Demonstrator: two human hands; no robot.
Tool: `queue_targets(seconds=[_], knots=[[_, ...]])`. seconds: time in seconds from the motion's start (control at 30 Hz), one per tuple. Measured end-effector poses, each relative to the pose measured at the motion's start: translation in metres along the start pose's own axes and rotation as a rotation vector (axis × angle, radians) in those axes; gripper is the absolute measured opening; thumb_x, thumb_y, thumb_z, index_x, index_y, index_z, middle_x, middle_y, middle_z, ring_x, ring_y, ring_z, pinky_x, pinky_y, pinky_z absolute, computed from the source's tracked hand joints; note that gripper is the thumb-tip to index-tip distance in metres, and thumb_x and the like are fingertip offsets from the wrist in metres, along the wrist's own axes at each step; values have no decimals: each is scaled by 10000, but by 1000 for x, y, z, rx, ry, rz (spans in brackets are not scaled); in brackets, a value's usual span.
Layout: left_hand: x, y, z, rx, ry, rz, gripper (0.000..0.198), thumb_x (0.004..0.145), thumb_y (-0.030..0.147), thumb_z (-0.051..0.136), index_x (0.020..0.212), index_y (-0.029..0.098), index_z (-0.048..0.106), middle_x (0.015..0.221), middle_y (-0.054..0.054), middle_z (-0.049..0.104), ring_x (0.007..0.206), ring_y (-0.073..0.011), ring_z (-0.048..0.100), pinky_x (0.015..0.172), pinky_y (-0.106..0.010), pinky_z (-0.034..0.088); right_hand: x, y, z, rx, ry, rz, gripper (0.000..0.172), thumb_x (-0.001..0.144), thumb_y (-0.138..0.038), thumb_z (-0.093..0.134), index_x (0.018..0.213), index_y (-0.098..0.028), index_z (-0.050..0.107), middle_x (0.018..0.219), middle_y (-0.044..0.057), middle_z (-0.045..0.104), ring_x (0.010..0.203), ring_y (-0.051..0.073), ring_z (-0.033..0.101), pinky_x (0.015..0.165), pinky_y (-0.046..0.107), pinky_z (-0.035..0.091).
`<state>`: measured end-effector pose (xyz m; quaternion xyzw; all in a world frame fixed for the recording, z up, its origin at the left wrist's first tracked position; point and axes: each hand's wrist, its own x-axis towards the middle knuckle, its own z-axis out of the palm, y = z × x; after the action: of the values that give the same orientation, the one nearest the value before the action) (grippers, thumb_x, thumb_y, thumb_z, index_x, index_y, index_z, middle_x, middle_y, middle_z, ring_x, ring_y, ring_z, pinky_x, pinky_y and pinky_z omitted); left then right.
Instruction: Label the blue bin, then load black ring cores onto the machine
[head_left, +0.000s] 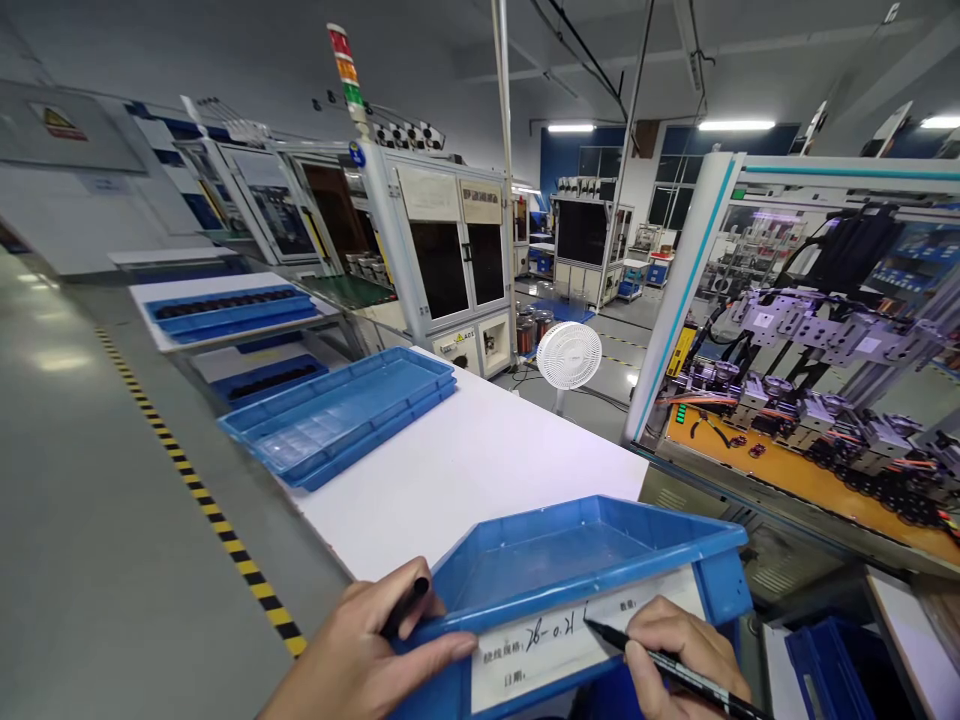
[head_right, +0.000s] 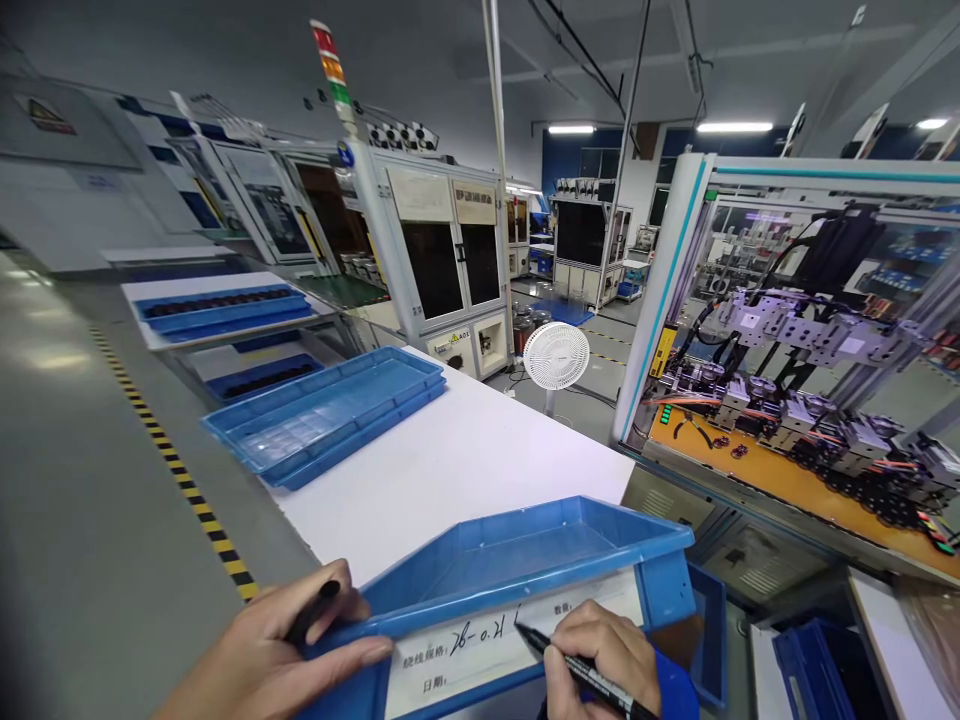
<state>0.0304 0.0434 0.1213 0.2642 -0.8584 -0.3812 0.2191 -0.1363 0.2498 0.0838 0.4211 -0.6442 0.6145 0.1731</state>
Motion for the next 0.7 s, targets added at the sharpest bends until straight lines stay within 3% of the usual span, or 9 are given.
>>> queue_targets(seconds=[0.2, 0.33, 0.53, 0.7], knots=[[-2, 3, 1, -1, 55, -16, 454, 750, 518, 686, 613, 219, 372, 575, 22, 596, 533, -137, 500, 553, -249, 384, 11, 3, -18, -19, -278, -160, 141, 839, -55, 597, 832, -195, 581, 656, -13, 631, 541, 112, 624, 544, 196, 494], [-5, 9, 1, 8, 51, -32, 431, 752, 517, 681, 609, 216, 408, 571, 28, 574, 532, -134, 483, 565, -251, 378, 6, 4, -19, -50, -141, -29, 186, 891, -111, 548, 735, -203, 507, 578, -25, 517, 468, 94, 504, 471, 203, 418], [-5, 6, 1, 17, 37, -16, 431, 780, 521, 669, 613, 210, 421, 586, 29, 578, 541, -129, 497, 574, -247, 379, 10, 7, -22, -19, -227, -149, 176, 833, -36, 596, 898, -198, 574, 682, 0, 631, 573, 114, 630, 554, 189, 520], [-5, 3, 3, 31, 43, -3, 436, 791, 525, 660, 611, 210, 418, 582, 24, 585, 543, -130, 492, 570, -248, 379, 10, 3, -18, -8, -150, -88, 131, 850, -72, 605, 881, -199, 606, 689, 11, 649, 577, 126, 632, 562, 202, 525]])
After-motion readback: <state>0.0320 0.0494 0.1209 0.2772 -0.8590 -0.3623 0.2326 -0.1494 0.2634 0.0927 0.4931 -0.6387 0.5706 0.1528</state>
